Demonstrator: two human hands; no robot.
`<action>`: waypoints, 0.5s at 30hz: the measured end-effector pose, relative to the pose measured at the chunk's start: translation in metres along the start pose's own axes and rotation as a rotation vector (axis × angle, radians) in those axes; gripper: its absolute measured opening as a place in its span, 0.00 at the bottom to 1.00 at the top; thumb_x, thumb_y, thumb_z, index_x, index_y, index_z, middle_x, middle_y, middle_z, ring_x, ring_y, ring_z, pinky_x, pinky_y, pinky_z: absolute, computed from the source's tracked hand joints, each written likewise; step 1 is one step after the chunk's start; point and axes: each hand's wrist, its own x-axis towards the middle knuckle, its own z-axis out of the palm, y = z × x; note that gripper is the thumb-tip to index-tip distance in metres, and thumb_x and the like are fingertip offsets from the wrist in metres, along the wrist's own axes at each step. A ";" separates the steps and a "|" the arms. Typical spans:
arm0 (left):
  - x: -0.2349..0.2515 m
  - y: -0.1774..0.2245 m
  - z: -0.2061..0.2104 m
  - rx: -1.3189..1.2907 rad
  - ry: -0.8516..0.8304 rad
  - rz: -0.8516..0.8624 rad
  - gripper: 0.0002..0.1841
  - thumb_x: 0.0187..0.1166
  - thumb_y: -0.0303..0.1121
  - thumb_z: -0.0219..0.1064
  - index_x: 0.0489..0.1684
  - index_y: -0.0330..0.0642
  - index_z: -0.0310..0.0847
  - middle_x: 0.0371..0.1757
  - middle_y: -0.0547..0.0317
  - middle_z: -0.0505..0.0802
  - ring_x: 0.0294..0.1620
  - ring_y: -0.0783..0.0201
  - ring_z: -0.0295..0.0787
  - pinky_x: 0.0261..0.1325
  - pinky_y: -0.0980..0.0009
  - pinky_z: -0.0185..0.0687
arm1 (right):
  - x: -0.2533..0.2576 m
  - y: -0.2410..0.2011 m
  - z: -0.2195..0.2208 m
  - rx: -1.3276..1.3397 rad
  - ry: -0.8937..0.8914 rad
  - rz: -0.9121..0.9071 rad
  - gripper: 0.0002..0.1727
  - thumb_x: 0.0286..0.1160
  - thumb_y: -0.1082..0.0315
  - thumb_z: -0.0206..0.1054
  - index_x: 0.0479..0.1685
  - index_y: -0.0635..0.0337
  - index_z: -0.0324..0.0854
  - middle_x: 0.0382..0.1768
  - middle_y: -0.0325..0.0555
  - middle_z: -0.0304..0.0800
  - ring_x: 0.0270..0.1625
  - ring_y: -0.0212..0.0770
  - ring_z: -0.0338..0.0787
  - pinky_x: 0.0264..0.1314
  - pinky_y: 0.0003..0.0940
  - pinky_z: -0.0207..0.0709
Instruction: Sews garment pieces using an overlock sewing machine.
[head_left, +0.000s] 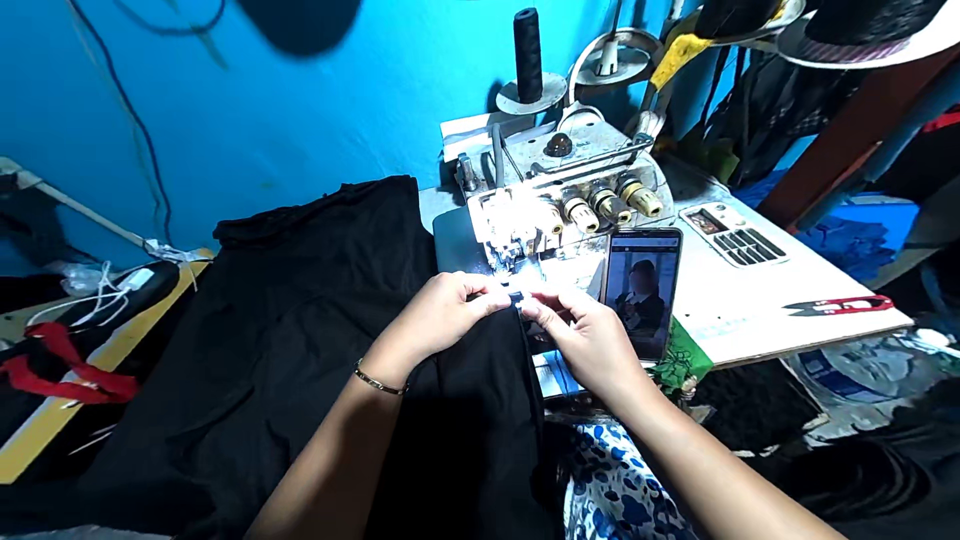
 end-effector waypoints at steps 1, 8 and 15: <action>-0.001 0.003 0.000 -0.009 0.007 -0.014 0.10 0.83 0.38 0.68 0.36 0.46 0.92 0.35 0.68 0.92 0.36 0.78 0.83 0.41 0.74 0.76 | 0.003 0.000 0.003 0.041 0.039 -0.032 0.13 0.79 0.59 0.71 0.56 0.53 0.87 0.45 0.33 0.92 0.41 0.23 0.88 0.46 0.21 0.82; -0.002 0.000 0.001 -0.061 -0.028 -0.043 0.10 0.84 0.39 0.68 0.36 0.45 0.91 0.37 0.66 0.91 0.37 0.76 0.84 0.42 0.74 0.76 | 0.009 0.003 0.002 0.033 -0.062 -0.068 0.09 0.74 0.63 0.75 0.50 0.48 0.89 0.43 0.32 0.86 0.34 0.22 0.80 0.37 0.18 0.74; -0.001 0.002 0.001 -0.025 -0.049 0.001 0.09 0.83 0.37 0.69 0.38 0.44 0.92 0.37 0.64 0.91 0.39 0.75 0.84 0.44 0.73 0.77 | 0.019 0.000 -0.008 0.034 -0.229 0.048 0.10 0.75 0.60 0.73 0.48 0.53 0.85 0.36 0.35 0.82 0.35 0.27 0.81 0.40 0.25 0.75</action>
